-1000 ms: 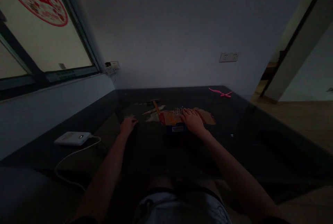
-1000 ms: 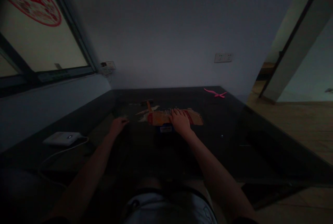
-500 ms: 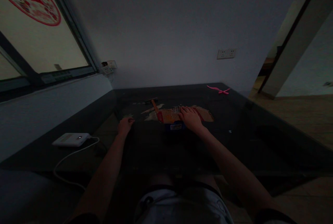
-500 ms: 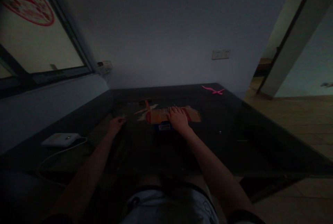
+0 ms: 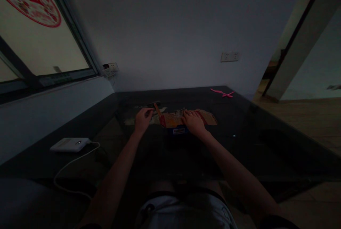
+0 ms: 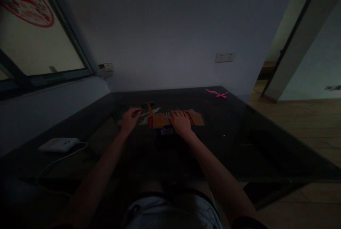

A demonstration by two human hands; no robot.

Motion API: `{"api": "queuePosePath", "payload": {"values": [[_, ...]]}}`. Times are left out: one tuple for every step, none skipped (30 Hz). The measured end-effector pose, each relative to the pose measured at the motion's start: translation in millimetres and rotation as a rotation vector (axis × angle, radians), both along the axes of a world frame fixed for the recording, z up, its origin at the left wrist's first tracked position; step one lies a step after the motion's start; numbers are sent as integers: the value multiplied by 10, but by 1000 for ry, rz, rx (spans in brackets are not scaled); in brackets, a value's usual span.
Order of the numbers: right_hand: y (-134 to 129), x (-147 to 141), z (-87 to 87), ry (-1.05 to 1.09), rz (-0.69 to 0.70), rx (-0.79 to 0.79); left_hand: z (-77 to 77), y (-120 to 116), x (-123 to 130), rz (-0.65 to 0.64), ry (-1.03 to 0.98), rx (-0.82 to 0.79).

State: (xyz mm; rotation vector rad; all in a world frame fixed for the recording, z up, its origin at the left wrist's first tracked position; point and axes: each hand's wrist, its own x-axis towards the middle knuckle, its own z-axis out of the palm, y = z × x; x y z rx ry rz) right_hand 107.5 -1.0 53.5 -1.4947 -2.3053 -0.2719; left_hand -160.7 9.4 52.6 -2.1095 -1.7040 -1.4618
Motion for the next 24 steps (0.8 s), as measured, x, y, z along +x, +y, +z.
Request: {"api": "queuePosePath", "payload": {"values": [[-1,-2,2,-4,-3,1,66,10,207,-88,-6,-8],[-1,-3,4,-7,-4,3,123,27,400,-153,-2,-39],[-1,-4,6,-11,-5,4,169,51,569,-199,2,-93],[-1,-5,8,-13,-5,7,205,80,708,-218,13,-166],[-1,-5,9,-15,-5,10,231,110,816,-231,40,-242],[-1,-6,11,-16,-5,12,250,140,893,-235,71,-301],[-1,-6,13,-17,-5,13,263,165,944,-235,104,-341],[-2,-8,16,-18,-5,12,272,183,973,-237,136,-358],[-4,-9,19,-17,-5,12,278,195,988,-241,162,-354],[-7,-12,23,-15,-6,12,282,200,993,-243,181,-339],[-13,-15,29,-13,-6,13,284,200,993,-243,193,-321],[-19,-18,36,-12,-6,14,283,196,991,-238,200,-304],[-27,-22,45,-11,-5,15,277,192,989,-230,200,-288],[-36,-25,55,-11,-4,15,265,188,987,-219,189,-272],[-44,-28,65,-13,-3,14,246,187,985,-210,166,-256],[-50,-30,74,-15,-2,13,221,189,982,-202,132,-238],[-54,-32,80,-18,-2,12,190,193,980,-199,87,-220],[-55,-34,84,-20,-3,12,155,198,976,-199,37,-200],[-53,-35,85,-23,-4,10,120,205,973,-199,-15,-183],[-49,-36,83,-25,-5,9,87,212,970,-201,-61,-170],[-44,-36,80,-28,-4,8,59,217,967,-204,-97,-157],[-38,-36,75,-30,-3,6,40,221,965,-207,-118,-147],[-33,-35,71,-32,-1,4,32,224,964,-208,-126,-137],[-28,-34,67,-33,2,2,34,226,962,-209,-128,-131]]}}
